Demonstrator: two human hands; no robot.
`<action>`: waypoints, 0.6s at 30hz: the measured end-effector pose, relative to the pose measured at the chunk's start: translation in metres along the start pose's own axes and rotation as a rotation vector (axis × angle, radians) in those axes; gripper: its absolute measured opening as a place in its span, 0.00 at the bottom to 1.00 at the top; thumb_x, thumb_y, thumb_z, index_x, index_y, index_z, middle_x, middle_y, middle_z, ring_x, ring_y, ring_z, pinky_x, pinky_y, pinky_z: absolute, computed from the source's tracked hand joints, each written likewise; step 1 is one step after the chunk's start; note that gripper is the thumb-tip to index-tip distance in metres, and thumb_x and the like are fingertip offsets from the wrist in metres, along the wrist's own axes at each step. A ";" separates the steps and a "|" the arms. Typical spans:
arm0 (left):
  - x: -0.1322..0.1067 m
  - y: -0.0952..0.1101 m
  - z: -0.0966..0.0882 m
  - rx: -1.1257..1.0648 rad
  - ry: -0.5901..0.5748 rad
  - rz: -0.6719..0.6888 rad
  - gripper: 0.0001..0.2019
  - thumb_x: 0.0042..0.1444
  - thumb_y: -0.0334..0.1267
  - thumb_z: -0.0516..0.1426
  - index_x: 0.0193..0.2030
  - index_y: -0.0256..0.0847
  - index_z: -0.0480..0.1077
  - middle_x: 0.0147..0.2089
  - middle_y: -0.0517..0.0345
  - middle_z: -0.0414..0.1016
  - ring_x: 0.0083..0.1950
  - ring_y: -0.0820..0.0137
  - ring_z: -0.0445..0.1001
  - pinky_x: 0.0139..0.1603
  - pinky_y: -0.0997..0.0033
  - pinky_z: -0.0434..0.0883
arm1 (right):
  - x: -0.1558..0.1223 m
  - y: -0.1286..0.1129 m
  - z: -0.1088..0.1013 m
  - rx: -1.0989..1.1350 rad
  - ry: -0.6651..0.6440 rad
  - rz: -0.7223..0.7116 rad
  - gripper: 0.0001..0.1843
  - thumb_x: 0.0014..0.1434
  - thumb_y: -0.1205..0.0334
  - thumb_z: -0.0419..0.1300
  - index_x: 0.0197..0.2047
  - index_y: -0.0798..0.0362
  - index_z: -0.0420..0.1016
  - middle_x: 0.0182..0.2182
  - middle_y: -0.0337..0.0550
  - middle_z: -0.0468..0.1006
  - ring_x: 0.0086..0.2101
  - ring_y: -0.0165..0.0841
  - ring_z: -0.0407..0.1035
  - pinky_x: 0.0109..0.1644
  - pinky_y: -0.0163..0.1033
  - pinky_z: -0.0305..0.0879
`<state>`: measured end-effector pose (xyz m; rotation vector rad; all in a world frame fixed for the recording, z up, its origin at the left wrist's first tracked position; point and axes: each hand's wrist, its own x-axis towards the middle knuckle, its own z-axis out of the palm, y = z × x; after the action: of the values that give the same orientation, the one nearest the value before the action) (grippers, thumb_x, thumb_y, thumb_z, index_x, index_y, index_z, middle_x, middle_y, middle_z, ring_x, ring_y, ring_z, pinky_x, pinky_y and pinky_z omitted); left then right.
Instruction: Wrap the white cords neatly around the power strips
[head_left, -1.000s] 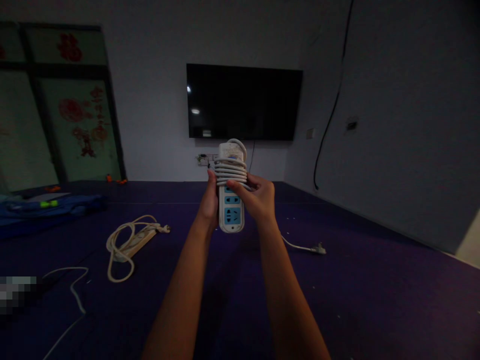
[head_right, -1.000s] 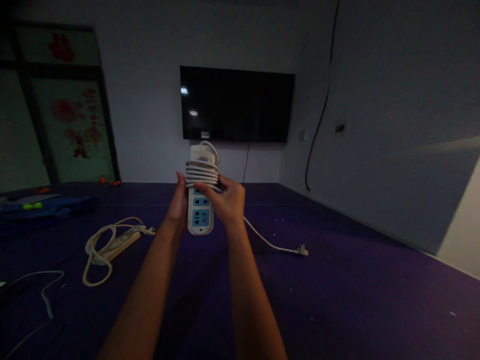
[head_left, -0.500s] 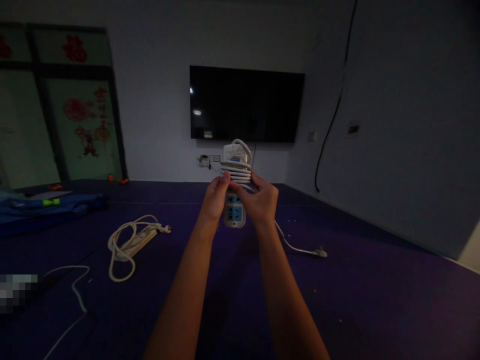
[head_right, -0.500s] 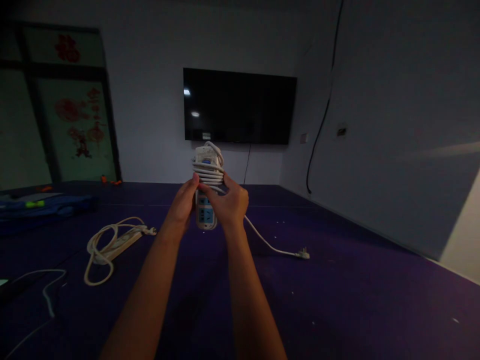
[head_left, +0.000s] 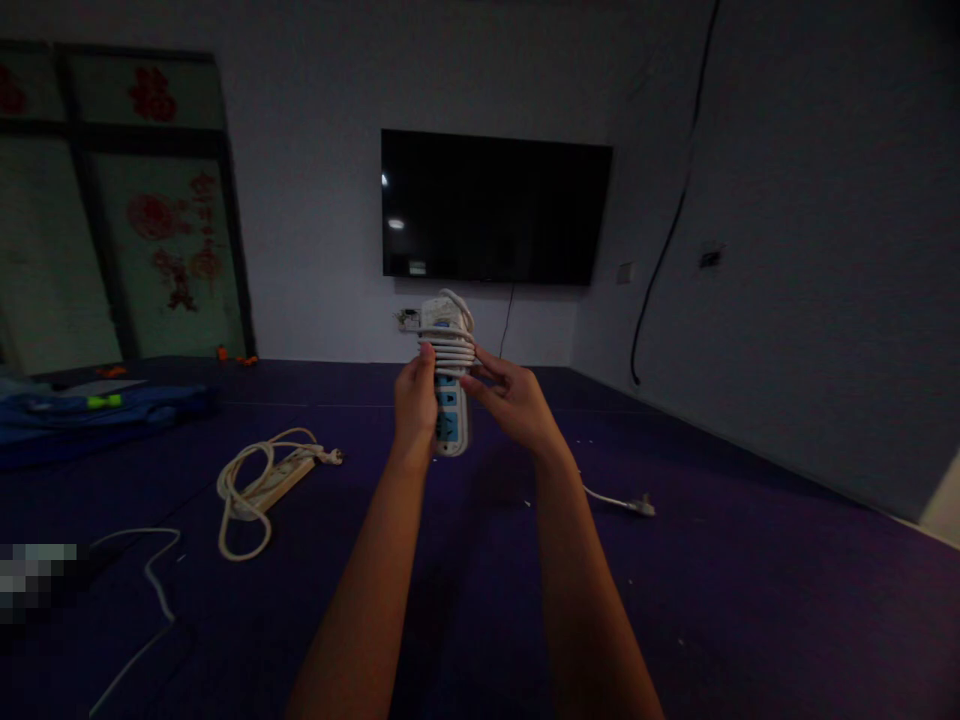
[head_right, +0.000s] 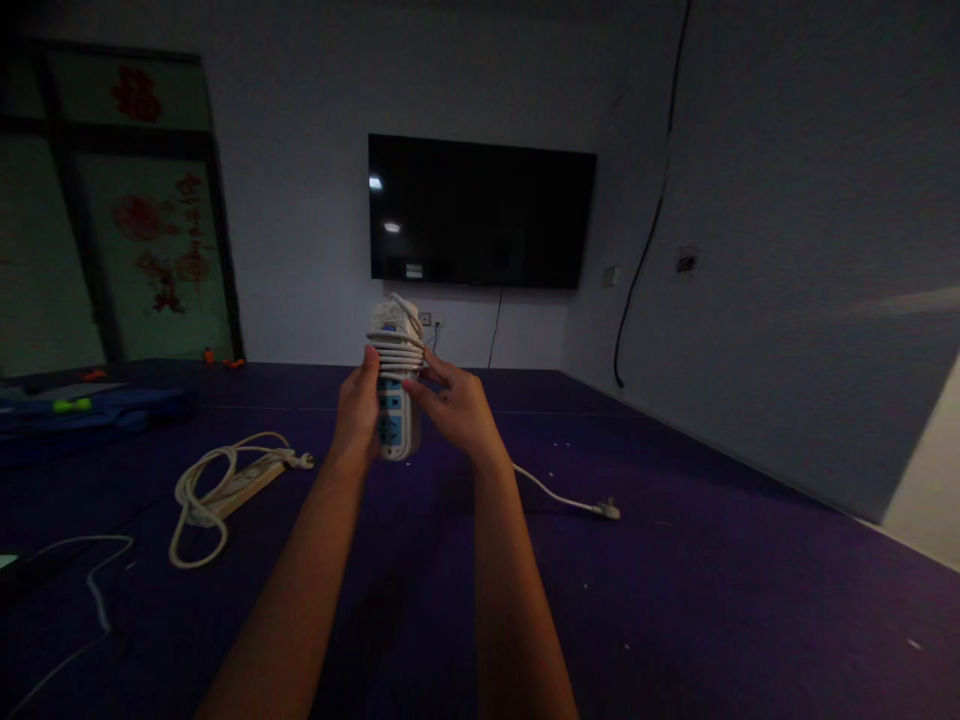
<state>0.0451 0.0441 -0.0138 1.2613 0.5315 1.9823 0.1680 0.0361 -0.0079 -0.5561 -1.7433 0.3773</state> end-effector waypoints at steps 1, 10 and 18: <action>0.000 0.002 -0.001 -0.013 0.000 -0.020 0.23 0.49 0.59 0.54 0.31 0.39 0.73 0.27 0.56 0.75 0.32 0.69 0.74 0.30 0.72 0.67 | -0.001 0.002 -0.002 0.002 0.010 0.013 0.24 0.52 0.53 0.61 0.52 0.51 0.72 0.47 0.44 0.76 0.46 0.38 0.71 0.46 0.44 0.70; -0.001 0.009 0.002 -0.109 0.011 -0.275 0.24 0.46 0.61 0.56 0.30 0.39 0.72 0.19 0.57 0.72 0.26 0.67 0.74 0.25 0.69 0.68 | 0.001 -0.005 -0.002 -0.059 0.220 -0.045 0.14 0.53 0.51 0.59 0.32 0.53 0.80 0.27 0.44 0.80 0.29 0.34 0.75 0.35 0.38 0.70; -0.005 0.011 0.009 -0.142 -0.016 -0.290 0.27 0.48 0.61 0.55 0.40 0.38 0.73 0.27 0.52 0.76 0.34 0.62 0.76 0.30 0.66 0.70 | 0.003 0.010 -0.004 0.085 0.233 0.028 0.20 0.48 0.45 0.62 0.33 0.53 0.80 0.27 0.42 0.79 0.30 0.34 0.72 0.35 0.38 0.67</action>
<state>0.0505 0.0330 -0.0054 1.0476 0.5240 1.7341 0.1727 0.0462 -0.0095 -0.5415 -1.4910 0.3881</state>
